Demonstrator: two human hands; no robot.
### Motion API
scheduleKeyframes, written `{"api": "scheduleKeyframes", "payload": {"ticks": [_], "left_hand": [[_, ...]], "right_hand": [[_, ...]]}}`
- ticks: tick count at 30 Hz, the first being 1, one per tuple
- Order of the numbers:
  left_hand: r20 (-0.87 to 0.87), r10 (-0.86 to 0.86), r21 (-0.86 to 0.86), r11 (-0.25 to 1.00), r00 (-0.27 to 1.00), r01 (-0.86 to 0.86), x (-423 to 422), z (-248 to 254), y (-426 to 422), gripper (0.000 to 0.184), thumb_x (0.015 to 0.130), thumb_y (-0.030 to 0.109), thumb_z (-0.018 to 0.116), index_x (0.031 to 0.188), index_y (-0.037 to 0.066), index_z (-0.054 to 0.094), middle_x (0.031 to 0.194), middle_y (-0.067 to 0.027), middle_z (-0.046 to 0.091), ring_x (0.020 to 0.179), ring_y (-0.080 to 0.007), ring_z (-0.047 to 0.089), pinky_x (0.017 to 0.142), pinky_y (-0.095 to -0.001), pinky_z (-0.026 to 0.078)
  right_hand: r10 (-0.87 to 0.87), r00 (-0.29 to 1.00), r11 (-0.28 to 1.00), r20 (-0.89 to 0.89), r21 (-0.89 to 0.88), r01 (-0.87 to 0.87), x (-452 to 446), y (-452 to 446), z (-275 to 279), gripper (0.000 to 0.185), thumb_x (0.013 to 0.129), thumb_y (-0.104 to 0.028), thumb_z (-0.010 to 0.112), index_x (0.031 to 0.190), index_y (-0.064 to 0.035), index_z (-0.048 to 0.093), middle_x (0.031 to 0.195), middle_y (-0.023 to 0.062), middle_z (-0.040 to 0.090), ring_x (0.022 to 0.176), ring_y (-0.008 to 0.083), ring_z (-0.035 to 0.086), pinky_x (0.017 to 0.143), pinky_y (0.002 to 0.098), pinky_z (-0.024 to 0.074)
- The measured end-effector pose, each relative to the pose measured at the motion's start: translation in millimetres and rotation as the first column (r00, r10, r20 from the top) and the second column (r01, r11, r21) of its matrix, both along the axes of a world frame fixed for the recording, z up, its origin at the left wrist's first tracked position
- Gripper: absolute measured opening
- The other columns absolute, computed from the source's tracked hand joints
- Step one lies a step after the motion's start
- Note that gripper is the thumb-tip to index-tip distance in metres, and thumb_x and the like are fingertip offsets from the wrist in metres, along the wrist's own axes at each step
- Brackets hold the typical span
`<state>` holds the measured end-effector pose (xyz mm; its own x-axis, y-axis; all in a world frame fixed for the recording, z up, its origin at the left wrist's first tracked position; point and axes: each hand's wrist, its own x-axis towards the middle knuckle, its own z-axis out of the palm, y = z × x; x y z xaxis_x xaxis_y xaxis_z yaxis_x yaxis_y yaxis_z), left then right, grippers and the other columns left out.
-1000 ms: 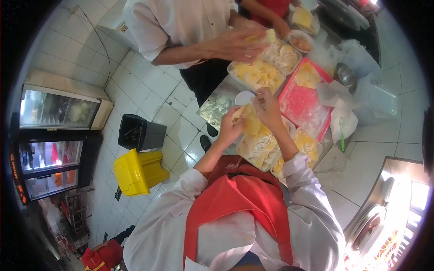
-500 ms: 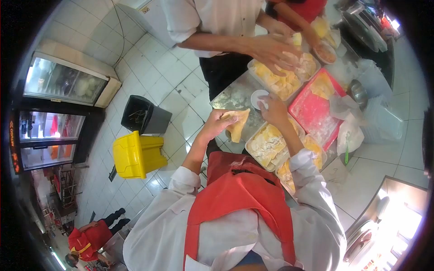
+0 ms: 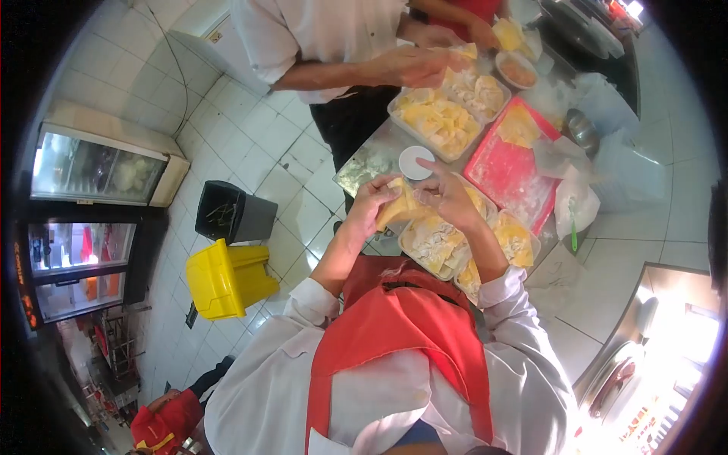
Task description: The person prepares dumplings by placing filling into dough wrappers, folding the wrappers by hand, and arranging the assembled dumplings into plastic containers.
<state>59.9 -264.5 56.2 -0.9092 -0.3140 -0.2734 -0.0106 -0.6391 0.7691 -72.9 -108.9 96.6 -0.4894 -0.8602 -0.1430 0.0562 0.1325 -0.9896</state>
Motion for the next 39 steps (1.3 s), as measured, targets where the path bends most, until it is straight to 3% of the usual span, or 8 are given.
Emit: {"api": "scheduleKeyframes", "payload": {"ticks": [8, 15, 17, 18, 23, 27, 33, 39], "left_hand": [[-0.125, -0.103, 0.577, 0.802, 0.987, 0.157, 2, -18, 41, 0.052, 0.096, 0.027, 0.054, 0.138, 0.0, 0.041, 0.129, -0.0164, 0.056, 0.118, -0.029, 0.057, 0.102, -0.0427, 0.045], [0.101, -0.087, 0.398, 0.916, 0.991, 0.04, -5, 11, 57, 0.034, 0.098, 0.024, 0.057, 0.123, 0.001, 0.055, 0.115, -0.0109, 0.064, 0.1, -0.0221, 0.066, 0.088, -0.035, 0.054], [0.183, 0.041, -0.08, 0.996, 0.982, -0.026, -9, 21, 60, 0.027, 0.094, 0.018, 0.061, 0.115, 0.001, 0.06, 0.105, -0.0087, 0.067, 0.091, -0.0182, 0.066, 0.079, -0.0327, 0.053], [0.183, 0.039, -0.081, 0.996, 0.982, -0.024, -11, 23, 60, 0.027, 0.094, 0.018, 0.061, 0.115, 0.001, 0.06, 0.105, -0.0087, 0.067, 0.091, -0.0182, 0.066, 0.079, -0.0327, 0.053], [0.066, 0.073, -0.528, 0.849, 0.995, -0.027, -15, 34, 53, 0.015, 0.091, 0.012, 0.067, 0.099, 0.0, 0.067, 0.086, -0.003, 0.068, 0.077, -0.0101, 0.062, 0.067, -0.0266, 0.048], [0.007, -0.023, -0.612, 0.79, 1.0, 0.023, -14, 40, 42, 0.016, 0.093, 0.015, 0.064, 0.102, 0.001, 0.067, 0.088, -0.0014, 0.068, 0.078, -0.0072, 0.059, 0.067, -0.0263, 0.048], [-0.004, -0.169, -0.599, 0.789, 0.986, 0.133, -15, 54, 41, 0.019, 0.093, 0.016, 0.065, 0.101, -0.001, 0.067, 0.089, -0.0032, 0.069, 0.08, -0.0094, 0.062, 0.071, -0.0273, 0.049], [0.062, 0.014, -0.66, 0.751, 0.998, 0.03, -17, 52, 38, 0.02, 0.093, 0.017, 0.065, 0.1, -0.002, 0.067, 0.087, -0.0034, 0.069, 0.078, -0.0082, 0.061, 0.069, -0.0264, 0.05]], "right_hand": [[-0.051, 0.997, 0.995, 0.05, -0.086, 0.055, -2, 15, 5, 0.074, 0.077, 0.0, 0.075, 0.142, -0.0007, 0.039, 0.089, 0.0056, 0.063, 0.081, 0.0119, 0.059, 0.073, 0.025, 0.0483], [-0.148, 0.874, 0.981, -0.462, 0.043, 0.189, 5, 28, 36, 0.063, 0.07, -0.003, 0.079, 0.127, 0.0, 0.053, 0.089, 0.0117, 0.063, 0.079, 0.0191, 0.062, 0.073, 0.0316, 0.0511], [-0.172, 0.794, 0.98, -0.583, -0.017, 0.2, 11, 28, 33, 0.059, 0.07, -0.005, 0.079, 0.124, -0.002, 0.056, 0.092, 0.0124, 0.062, 0.079, 0.0221, 0.062, 0.073, 0.0334, 0.0517], [-0.198, 0.694, 0.976, -0.692, -0.077, 0.202, 12, 29, 32, 0.054, 0.07, -0.008, 0.079, 0.121, -0.0041, 0.059, 0.095, 0.0131, 0.062, 0.078, 0.0252, 0.062, 0.072, 0.0353, 0.0523], [-0.217, 0.521, 0.973, -0.825, -0.141, 0.181, 17, 37, 22, 0.049, 0.075, -0.012, 0.076, 0.123, -0.0132, 0.063, 0.107, 0.0102, 0.06, 0.079, 0.0277, 0.063, 0.07, 0.0395, 0.0538], [-0.155, 0.392, 0.981, -0.907, -0.095, 0.17, 22, 41, 31, 0.056, 0.078, -0.015, 0.074, 0.131, -0.019, 0.059, 0.115, 0.0102, 0.058, 0.083, 0.0288, 0.064, 0.069, 0.0401, 0.0546], [-0.198, 0.566, 0.967, -0.8, -0.063, 0.249, 25, 39, 39, 0.059, 0.077, -0.012, 0.074, 0.133, -0.0143, 0.056, 0.12, 0.0162, 0.056, 0.094, 0.0308, 0.063, 0.072, 0.0387, 0.0552], [-0.345, 0.795, 0.939, -0.498, -0.181, 0.294, 27, 42, 24, 0.04, 0.08, 0.002, 0.067, 0.12, -0.0043, 0.059, 0.112, 0.0145, 0.064, 0.094, 0.0287, 0.065, 0.072, 0.0328, 0.0553]]}}
